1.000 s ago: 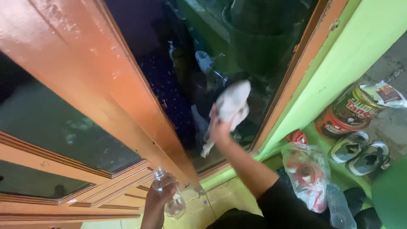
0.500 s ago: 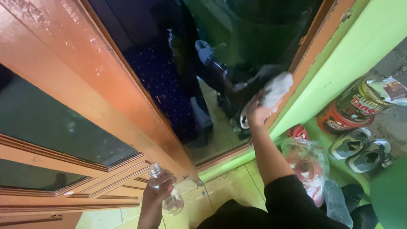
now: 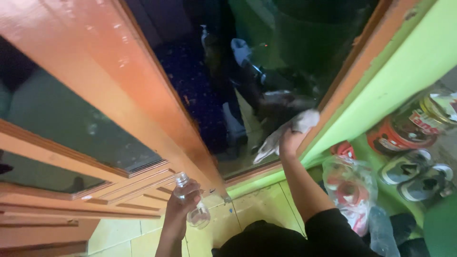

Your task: Cleaning the glass panes of a wooden door using a cloth and a spray bottle.

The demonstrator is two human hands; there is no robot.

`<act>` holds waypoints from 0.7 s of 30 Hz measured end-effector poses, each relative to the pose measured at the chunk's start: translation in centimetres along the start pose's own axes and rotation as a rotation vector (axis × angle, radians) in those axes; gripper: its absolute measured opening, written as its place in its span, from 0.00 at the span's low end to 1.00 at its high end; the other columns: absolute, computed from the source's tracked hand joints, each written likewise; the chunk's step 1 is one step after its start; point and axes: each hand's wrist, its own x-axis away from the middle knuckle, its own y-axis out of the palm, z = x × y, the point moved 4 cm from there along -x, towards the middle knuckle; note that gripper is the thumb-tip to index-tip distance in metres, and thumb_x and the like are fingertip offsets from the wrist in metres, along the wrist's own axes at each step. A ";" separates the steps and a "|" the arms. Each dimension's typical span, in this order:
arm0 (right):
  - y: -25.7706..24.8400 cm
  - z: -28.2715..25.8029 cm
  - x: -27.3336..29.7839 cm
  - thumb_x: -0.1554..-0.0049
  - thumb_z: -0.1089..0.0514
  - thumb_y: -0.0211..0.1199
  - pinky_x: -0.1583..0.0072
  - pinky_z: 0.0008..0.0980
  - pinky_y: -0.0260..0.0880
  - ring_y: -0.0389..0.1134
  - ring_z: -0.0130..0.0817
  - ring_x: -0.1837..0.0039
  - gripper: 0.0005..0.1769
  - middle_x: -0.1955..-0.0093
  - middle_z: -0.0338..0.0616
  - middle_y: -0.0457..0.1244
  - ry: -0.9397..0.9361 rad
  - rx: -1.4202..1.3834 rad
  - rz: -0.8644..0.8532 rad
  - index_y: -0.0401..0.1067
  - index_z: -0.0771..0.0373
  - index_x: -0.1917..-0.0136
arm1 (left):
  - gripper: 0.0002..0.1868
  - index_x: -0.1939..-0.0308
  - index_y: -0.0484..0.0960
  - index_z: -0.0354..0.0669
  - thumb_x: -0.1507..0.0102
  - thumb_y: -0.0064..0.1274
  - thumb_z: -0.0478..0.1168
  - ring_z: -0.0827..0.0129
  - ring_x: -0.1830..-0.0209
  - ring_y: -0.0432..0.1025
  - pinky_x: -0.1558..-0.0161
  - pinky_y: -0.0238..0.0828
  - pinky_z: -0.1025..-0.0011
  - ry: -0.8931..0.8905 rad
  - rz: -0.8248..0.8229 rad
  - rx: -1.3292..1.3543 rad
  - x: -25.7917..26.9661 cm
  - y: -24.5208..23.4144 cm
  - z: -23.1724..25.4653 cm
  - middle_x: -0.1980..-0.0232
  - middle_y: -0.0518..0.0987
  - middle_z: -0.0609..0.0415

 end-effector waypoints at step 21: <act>2.0 -1.2 10.9 0.52 0.55 0.57 0.29 0.56 0.60 0.51 0.52 0.21 0.31 0.21 0.35 0.56 -1.393 0.915 -0.814 0.71 0.44 0.33 | 0.29 0.44 0.76 0.37 0.48 0.65 0.39 0.67 0.50 0.74 0.47 0.69 0.67 0.031 0.051 0.028 3.3 -0.9 2.3 0.52 0.80 0.53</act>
